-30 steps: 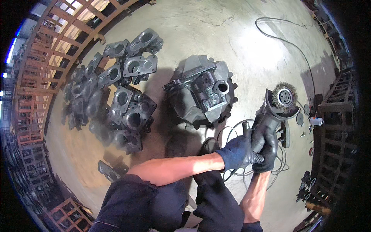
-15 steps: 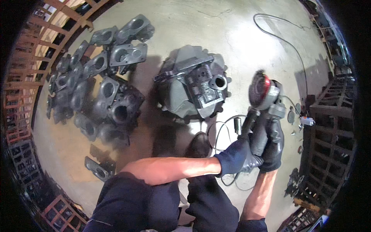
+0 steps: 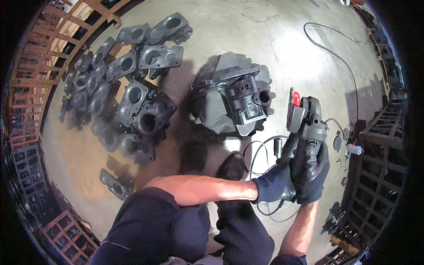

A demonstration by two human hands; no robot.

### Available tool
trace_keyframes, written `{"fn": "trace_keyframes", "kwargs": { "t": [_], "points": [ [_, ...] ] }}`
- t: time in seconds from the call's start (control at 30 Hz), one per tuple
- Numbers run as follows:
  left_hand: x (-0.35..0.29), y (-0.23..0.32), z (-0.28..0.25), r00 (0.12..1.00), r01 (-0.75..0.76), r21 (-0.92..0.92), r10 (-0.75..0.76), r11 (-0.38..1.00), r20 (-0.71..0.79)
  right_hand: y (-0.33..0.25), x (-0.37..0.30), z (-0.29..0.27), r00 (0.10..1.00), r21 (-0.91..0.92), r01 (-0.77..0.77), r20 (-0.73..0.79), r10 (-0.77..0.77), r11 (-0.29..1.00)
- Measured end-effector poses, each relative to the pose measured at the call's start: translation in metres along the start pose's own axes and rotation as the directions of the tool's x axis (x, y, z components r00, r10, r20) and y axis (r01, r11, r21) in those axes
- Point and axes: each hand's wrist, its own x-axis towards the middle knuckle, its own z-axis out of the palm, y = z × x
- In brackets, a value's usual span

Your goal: The person sits on the floor and uses a handheld angle grinder to smooth the surfaces of metal engine parts. They pick up parts from a pile, grind them, inspect them, and place them on a wooden table.

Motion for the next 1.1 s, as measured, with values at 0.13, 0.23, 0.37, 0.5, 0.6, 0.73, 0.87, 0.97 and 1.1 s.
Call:
{"fn": "trace_keyframes", "kwargs": {
  "t": [0.13, 0.23, 0.37, 0.5, 0.6, 0.73, 0.87, 0.97, 1.1],
  "points": [
    [0.007, -0.016, -0.01, 0.949, 0.308, -0.643, -0.275, 0.702, 0.155, -0.007, 0.0, -0.006, 0.992, 0.185, -0.103, 0.094, 0.086, 0.977],
    [0.007, -0.019, -0.01, 0.97, 0.235, -0.463, -0.172, 0.855, 0.173, -0.01, 0.003, -0.011, 0.983, 0.248, -0.133, 0.154, 0.097, 0.96],
    [0.007, -0.017, 0.001, 0.987, -0.026, -0.085, 0.04, 0.996, 0.157, -0.012, 0.006, -0.005, 0.993, 0.064, -0.115, 0.043, 0.112, 0.991],
    [0.007, -0.023, -0.007, 0.995, -0.033, 0.004, 0.033, 0.999, 0.095, -0.026, 0.011, -0.002, 0.961, 0.257, -0.263, 0.154, 0.23, 0.93],
    [-0.008, 0.031, -0.002, 0.985, -0.082, 0.324, 0.027, 0.942, 0.171, -0.023, 0.018, -0.016, 0.908, 0.442, -0.384, 0.342, 0.244, 0.81],
    [-0.004, 0.049, 0.004, 0.976, -0.05, 0.407, -0.042, 0.912, 0.214, -0.02, 0.03, -0.03, 0.834, 0.284, -0.418, 0.496, 0.241, 0.863],
    [0.001, 0.034, 0.008, 0.975, -0.204, 0.423, 0.143, 0.883, 0.173, -0.026, 0.037, -0.03, 0.852, 0.077, -0.288, 0.476, 0.218, 0.955],
    [0.006, 0.022, 0.002, 0.965, -0.264, 0.587, 0.199, 0.766, 0.173, -0.032, 0.042, -0.024, 0.88, -0.027, -0.173, 0.445, 0.167, 0.985],
    [0.014, 0.018, 0.003, 0.986, -0.152, 0.239, 0.131, 0.959, 0.103, -0.034, 0.051, -0.018, 0.874, -0.093, -0.106, 0.466, 0.137, 0.99]
  ]
}}
